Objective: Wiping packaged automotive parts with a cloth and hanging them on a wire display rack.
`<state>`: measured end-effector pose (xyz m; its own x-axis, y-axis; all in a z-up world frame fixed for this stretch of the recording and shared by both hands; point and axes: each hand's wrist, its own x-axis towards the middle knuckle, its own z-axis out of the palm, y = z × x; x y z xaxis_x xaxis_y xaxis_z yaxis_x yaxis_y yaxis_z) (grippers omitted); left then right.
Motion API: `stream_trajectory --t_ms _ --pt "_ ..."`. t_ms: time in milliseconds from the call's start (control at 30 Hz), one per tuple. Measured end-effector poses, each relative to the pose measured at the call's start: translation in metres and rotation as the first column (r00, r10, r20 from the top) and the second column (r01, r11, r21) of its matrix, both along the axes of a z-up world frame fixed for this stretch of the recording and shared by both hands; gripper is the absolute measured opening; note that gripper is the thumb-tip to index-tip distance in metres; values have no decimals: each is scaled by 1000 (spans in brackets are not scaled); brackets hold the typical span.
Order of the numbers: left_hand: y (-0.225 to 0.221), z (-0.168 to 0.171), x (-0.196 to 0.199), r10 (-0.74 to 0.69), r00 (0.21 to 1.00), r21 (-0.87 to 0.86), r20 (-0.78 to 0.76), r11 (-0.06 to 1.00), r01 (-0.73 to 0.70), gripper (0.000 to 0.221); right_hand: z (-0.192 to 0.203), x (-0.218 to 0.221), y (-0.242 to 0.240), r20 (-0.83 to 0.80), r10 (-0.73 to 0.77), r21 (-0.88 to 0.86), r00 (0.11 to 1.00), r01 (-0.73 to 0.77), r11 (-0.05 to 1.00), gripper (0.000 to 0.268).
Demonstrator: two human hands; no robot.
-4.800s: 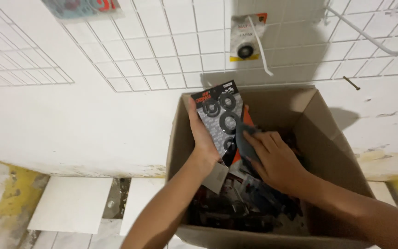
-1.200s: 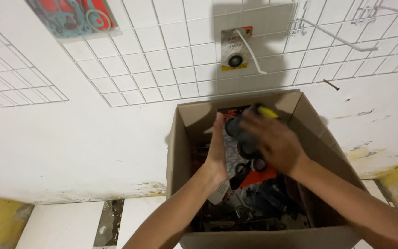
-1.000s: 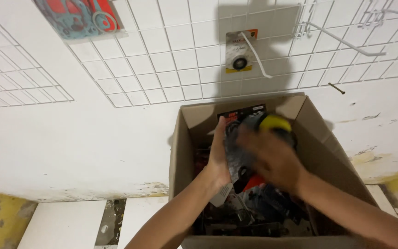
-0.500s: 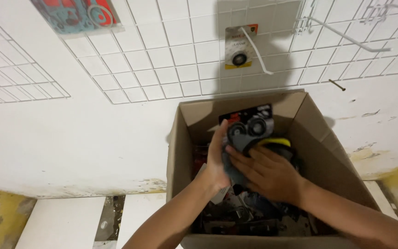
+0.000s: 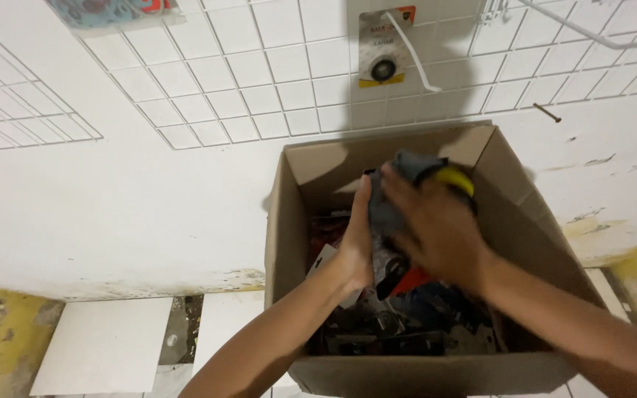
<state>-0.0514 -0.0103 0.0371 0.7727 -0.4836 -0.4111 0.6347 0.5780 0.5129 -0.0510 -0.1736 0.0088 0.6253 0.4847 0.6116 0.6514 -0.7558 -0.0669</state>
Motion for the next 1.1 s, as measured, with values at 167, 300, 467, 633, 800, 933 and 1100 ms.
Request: stream_trajectory --t_ms 167,300,467,633,800,933,1100 --pt "2 4 1 -14 1000 -135 22 991 16 86 42 -8 0 -161 -11 364 987 70 929 61" --pt "0 -5 10 211 975 -2 68 977 -211 78 27 -3 -8 -417 82 694 905 259 671 45" --pt "14 -32 29 501 847 254 176 808 -531 45 18 -1 -5 -635 134 716 761 515 471 33" --pt "5 28 -9 406 908 19 105 912 -410 86 32 -8 20 -724 184 679 665 638 363 31" --pt "24 18 19 310 914 218 261 904 -369 56 50 1 8 -608 34 764 793 572 299 34" --pt "12 41 -35 -711 166 493 683 280 -824 76 50 -4 4 -527 72 840 847 506 197 25" --pt "18 27 -74 -891 163 499 424 80 -863 116 71 -33 -3 -570 323 813 756 576 87 23"
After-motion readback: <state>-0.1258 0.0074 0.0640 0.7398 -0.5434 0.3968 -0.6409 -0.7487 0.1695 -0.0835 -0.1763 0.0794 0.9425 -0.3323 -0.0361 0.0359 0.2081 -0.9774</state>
